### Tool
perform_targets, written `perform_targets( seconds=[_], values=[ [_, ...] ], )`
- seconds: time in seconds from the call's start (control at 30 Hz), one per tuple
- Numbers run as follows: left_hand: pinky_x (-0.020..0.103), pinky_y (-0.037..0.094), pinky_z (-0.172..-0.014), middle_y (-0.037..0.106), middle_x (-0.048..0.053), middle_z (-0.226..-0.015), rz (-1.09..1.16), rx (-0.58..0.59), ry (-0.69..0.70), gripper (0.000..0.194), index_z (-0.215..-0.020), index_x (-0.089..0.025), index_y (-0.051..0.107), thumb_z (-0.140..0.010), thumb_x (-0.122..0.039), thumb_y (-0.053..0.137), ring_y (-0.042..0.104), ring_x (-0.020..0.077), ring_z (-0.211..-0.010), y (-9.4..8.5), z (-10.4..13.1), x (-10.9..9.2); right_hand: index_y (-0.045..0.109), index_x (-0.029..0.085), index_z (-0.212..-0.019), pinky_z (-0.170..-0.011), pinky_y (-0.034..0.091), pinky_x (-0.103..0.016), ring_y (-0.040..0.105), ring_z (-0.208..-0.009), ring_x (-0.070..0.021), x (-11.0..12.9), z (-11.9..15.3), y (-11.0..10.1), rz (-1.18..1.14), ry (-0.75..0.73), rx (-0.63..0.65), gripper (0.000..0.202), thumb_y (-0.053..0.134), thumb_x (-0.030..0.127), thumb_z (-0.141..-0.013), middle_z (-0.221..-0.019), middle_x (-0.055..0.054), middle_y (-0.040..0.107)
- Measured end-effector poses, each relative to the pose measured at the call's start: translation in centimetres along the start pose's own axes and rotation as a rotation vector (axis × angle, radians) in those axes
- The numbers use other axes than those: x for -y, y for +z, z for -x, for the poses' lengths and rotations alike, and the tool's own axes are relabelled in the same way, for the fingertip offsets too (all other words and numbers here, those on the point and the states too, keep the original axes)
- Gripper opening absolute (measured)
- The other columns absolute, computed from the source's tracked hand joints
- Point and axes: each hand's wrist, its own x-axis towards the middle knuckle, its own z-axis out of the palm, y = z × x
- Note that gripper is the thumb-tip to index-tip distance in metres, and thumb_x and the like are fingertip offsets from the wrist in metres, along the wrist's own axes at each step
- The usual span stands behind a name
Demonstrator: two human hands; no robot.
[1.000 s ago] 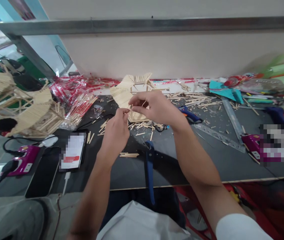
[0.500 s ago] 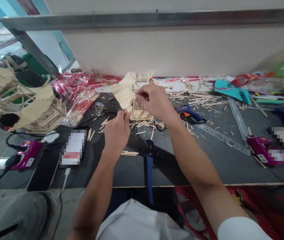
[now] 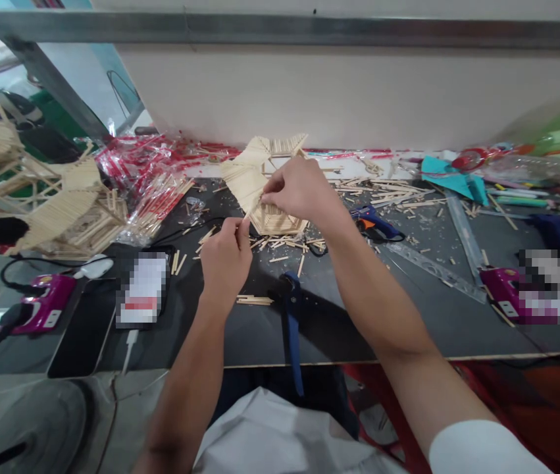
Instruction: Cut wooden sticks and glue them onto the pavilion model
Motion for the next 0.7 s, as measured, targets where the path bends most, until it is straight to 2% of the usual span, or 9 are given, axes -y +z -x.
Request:
perform_targets(
  seconds=[0.1, 0.2, 0.37, 0.47, 0.7],
  values=[
    [0.027, 0.032, -0.06, 0.07, 0.005, -0.07, -0.005, 0.01, 0.001, 0.035, -0.093, -0.017, 0.066, -0.104, -0.039, 0.041, 0.064, 0.0191, -0.064, -0.1, 0.1, -0.4, 0.073, 0.021, -0.062, -0.076, 0.048, -0.044, 0.064, -0.077, -0.0288, -0.3, -1.1, 0.1, 0.114, -0.062, -0.042, 0.01, 0.079, 0.016, -0.069, -0.061, -0.008, 0.064],
    [0.027, 0.03, -0.06, 0.069, 0.005, -0.068, -0.03, 0.032, 0.007, 0.035, -0.09, -0.017, 0.066, -0.104, -0.038, 0.042, 0.063, 0.0184, -0.062, -0.2, 0.1, -0.5, 0.072, 0.021, -0.066, -0.071, 0.048, -0.041, 0.062, -0.073, -0.0278, -0.6, -1.7, 0.8, 0.199, -0.1, -0.1, 0.007, 0.077, 0.018, -0.07, -0.058, -0.008, 0.061],
    [0.029, 0.031, -0.061, 0.072, 0.008, -0.072, -0.062, 0.056, 0.028, 0.038, -0.093, -0.016, 0.069, -0.105, -0.038, 0.04, 0.066, 0.0212, -0.065, -0.4, 0.0, -0.9, 0.07, 0.016, -0.07, -0.069, 0.044, -0.042, 0.061, -0.074, -0.0293, -0.2, -1.3, 0.8, 0.28, 0.01, -0.045, 0.01, 0.069, 0.007, -0.075, -0.066, -0.013, 0.062],
    [0.029, 0.032, -0.061, 0.073, 0.01, -0.075, -0.08, 0.071, 0.018, 0.042, -0.097, -0.015, 0.07, -0.106, -0.04, 0.038, 0.067, 0.0222, -0.067, -0.5, -0.4, -1.6, 0.066, 0.018, -0.072, -0.074, 0.044, -0.042, 0.061, -0.077, -0.0283, -0.4, -0.5, 0.2, 0.194, 0.029, -0.033, 0.013, 0.065, 0.01, -0.082, -0.075, -0.013, 0.064],
    [0.03, 0.035, -0.062, 0.072, 0.011, -0.073, -0.169, 0.107, -0.031, 0.047, -0.092, -0.015, 0.071, -0.106, -0.042, 0.036, 0.065, 0.0222, -0.065, -0.5, -1.1, -3.3, 0.068, 0.021, -0.082, -0.078, 0.046, -0.038, 0.061, -0.078, -0.0222, -1.2, 1.3, 0.2, -0.002, -0.118, -0.092, 0.011, 0.06, 0.017, -0.089, -0.083, -0.007, 0.07]
  ],
)
